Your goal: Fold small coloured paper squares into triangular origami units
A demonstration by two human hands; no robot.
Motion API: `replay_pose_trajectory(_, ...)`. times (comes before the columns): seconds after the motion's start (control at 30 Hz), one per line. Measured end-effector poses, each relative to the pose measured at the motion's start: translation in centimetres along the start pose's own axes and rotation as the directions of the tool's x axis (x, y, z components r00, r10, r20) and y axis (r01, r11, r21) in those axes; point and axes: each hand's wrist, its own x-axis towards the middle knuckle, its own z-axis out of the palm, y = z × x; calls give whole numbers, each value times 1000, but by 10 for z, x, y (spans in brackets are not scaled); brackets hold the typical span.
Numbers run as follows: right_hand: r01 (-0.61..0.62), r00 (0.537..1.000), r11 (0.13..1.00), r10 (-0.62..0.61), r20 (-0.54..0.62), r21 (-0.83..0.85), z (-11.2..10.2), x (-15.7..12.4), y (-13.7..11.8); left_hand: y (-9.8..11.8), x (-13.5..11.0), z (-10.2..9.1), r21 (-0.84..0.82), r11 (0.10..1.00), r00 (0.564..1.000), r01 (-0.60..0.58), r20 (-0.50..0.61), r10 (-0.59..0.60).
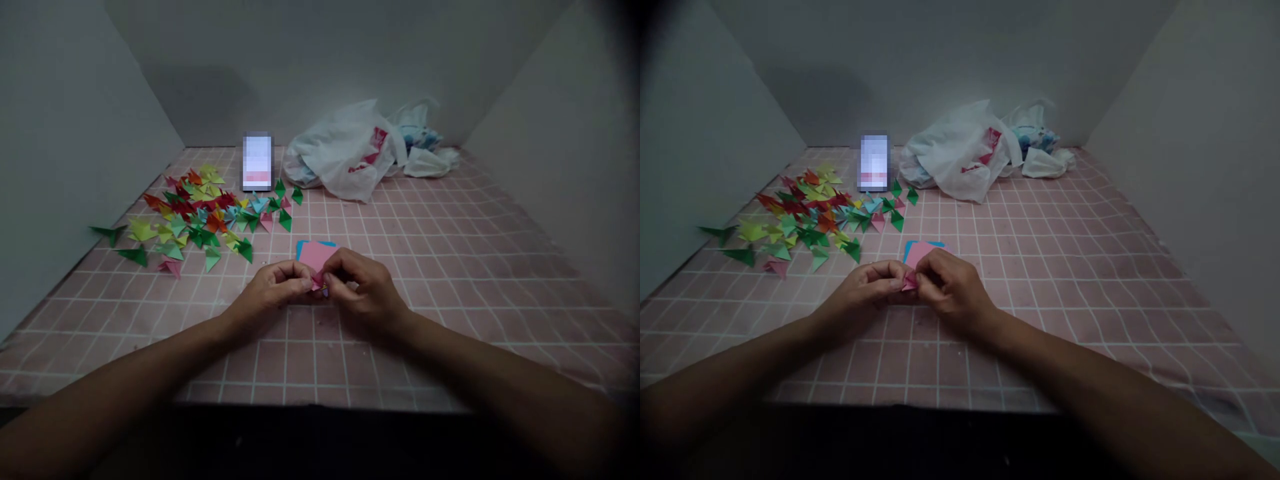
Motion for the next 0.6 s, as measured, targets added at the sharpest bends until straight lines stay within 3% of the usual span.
replay_pose_trajectory(0.1, -211, 977, 958, 208, 33, 192, 2, 0, 1, -1, 0, -2, 59, 998, 1000, -25, -6, 26)
replay_pose_trajectory(0.2, -289, 957, 912, 282, 66, 290, 4, 0, 2, -1, 0, -3, 121, 990, 997, -68, -16, 70)
replay_pose_trajectory(0.33, -238, 971, 949, 231, 59, 209, 3, 0, 0, 0, -1, -3, 188, 975, 990, -120, -54, 132)
replay_pose_trajectory(0.6, 3, 999, 1000, -3, 40, 12, 2, -1, 1, 1, 0, -2, 220, 975, 999, -13, -30, 21)
